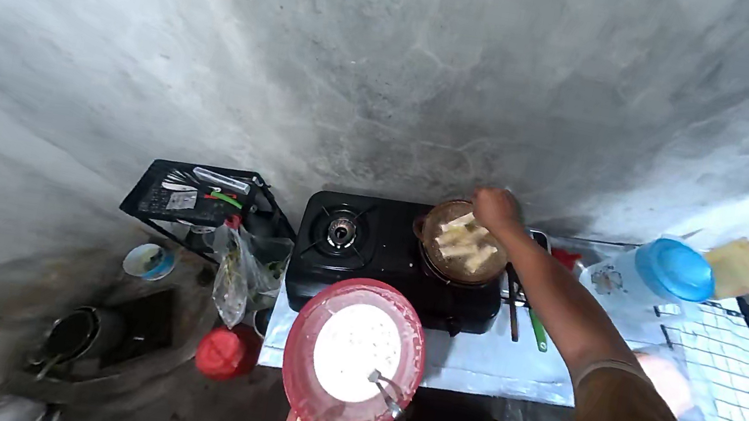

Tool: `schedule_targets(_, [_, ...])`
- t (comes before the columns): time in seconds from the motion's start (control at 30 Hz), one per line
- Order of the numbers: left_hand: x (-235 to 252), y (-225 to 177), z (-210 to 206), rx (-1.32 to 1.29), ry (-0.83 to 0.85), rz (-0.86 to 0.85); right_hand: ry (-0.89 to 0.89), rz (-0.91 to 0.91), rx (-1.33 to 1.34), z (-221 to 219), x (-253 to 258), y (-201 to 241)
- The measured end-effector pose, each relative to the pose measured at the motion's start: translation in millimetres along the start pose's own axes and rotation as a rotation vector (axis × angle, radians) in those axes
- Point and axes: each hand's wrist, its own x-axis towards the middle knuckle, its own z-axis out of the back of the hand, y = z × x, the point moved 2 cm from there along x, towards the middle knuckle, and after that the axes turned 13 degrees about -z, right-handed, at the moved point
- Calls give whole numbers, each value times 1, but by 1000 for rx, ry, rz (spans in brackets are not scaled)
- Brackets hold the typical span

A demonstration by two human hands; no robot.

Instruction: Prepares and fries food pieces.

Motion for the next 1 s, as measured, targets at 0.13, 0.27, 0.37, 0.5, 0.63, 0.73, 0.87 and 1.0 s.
schedule_targets(0.13, [15, -9, -19, -35, 3, -3, -84, -17, 353, 22, -76, -18])
schedule_targets(0.27, [35, -28, -50, -40, 52, -25, 449, -76, 557, -37, -205, -27])
schedule_targets(0.37, [49, -38, -68, -31, 36, -14, 707, 15, 737, -79, -304, 11])
schedule_targets(0.5, [67, -49, -90, -74, 33, -7, 591, 115, 1100, -80, -363, 71])
schedule_targets(0.63, [76, -57, -100, -133, 61, -40, 574, 99, 1211, -77, -375, 109])
schedule_targets(0.73, [81, -60, -102, -126, 113, -89, 525, 15, 1214, -73, -376, 124])
schedule_targets(0.87, [84, -61, -101, -98, 134, -53, 345, -46, 1158, -78, -373, 128])
schedule_targets(1.0, [86, -61, -99, -87, 146, -8, 267, -115, 1361, -78, -379, 123])
